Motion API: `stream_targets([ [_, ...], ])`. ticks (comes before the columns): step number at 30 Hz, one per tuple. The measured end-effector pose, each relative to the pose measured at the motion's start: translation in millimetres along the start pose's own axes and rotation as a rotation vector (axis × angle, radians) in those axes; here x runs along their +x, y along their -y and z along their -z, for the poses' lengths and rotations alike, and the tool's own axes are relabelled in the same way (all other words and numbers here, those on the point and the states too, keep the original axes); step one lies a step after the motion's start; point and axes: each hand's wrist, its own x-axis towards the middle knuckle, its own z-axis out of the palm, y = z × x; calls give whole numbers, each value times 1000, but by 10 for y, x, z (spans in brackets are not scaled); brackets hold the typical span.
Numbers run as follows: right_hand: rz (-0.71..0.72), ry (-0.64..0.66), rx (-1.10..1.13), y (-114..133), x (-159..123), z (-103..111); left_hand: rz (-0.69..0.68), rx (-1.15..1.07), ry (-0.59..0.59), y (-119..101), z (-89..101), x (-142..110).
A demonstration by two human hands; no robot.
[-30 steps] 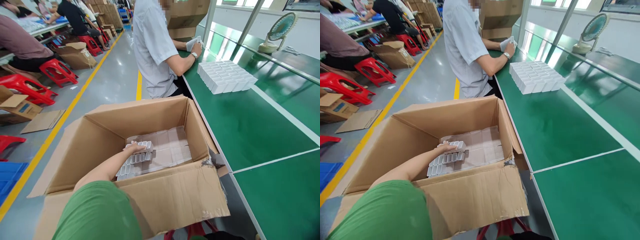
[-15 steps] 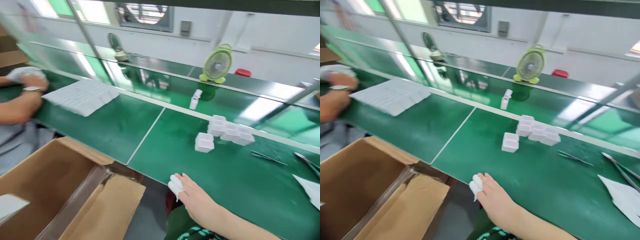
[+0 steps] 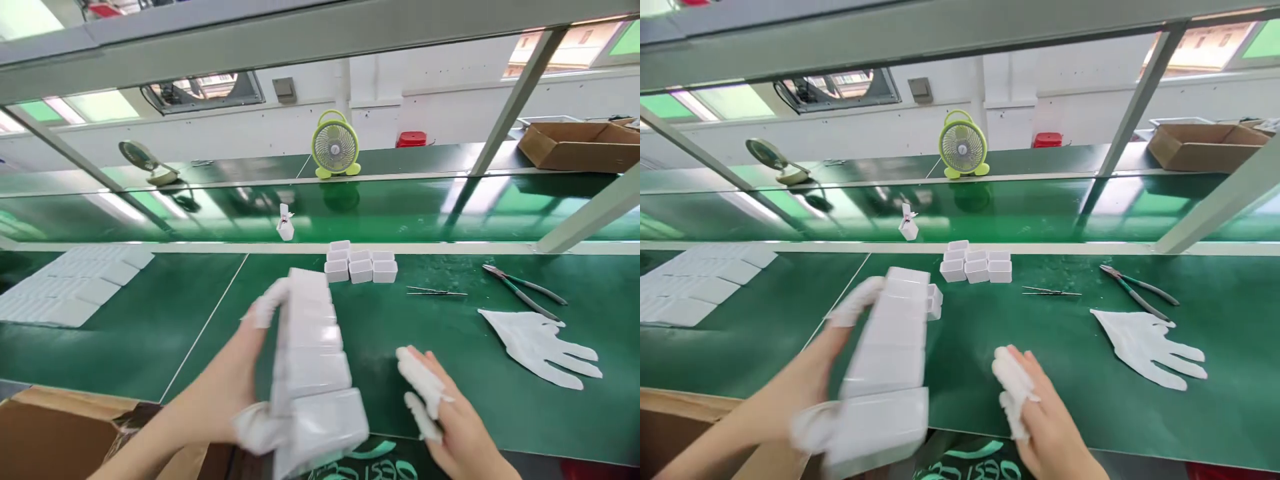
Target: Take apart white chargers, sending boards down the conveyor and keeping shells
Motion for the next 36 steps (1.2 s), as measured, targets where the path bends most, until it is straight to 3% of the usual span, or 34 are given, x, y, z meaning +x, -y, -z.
stream_targets([
  [3,-188,-105,-170,-287,-341,241,-379,123,126,-495,-218,334],
  [5,-251,-108,-266,-416,-538,318,-462,277,198,-634,-415,544],
  [7,-283,-111,-313,-509,-683,333,-479,389,242,-638,-569,694],
  [10,-337,-84,-289,-614,-789,286,-460,452,272,-530,-639,806],
  [13,-347,-29,-233,-673,-748,204,-430,485,304,-451,-564,844],
  [20,-265,-14,-137,-515,-270,58,-307,604,372,-546,-300,827],
  [22,-234,-20,-120,-495,-198,34,-295,559,284,-523,-156,786],
  [26,-173,4,-137,-606,-271,-32,-173,326,-143,-235,93,707],
  [27,-190,11,-143,-644,-310,-55,-115,272,-193,-126,105,694],
  [28,-212,12,-146,-676,-344,-80,-63,219,-186,-16,91,685],
  [33,-279,-73,-114,-651,-305,-177,8,48,104,331,-178,701],
  [36,-347,-45,-67,-543,-182,-161,-10,23,102,317,-236,767],
])
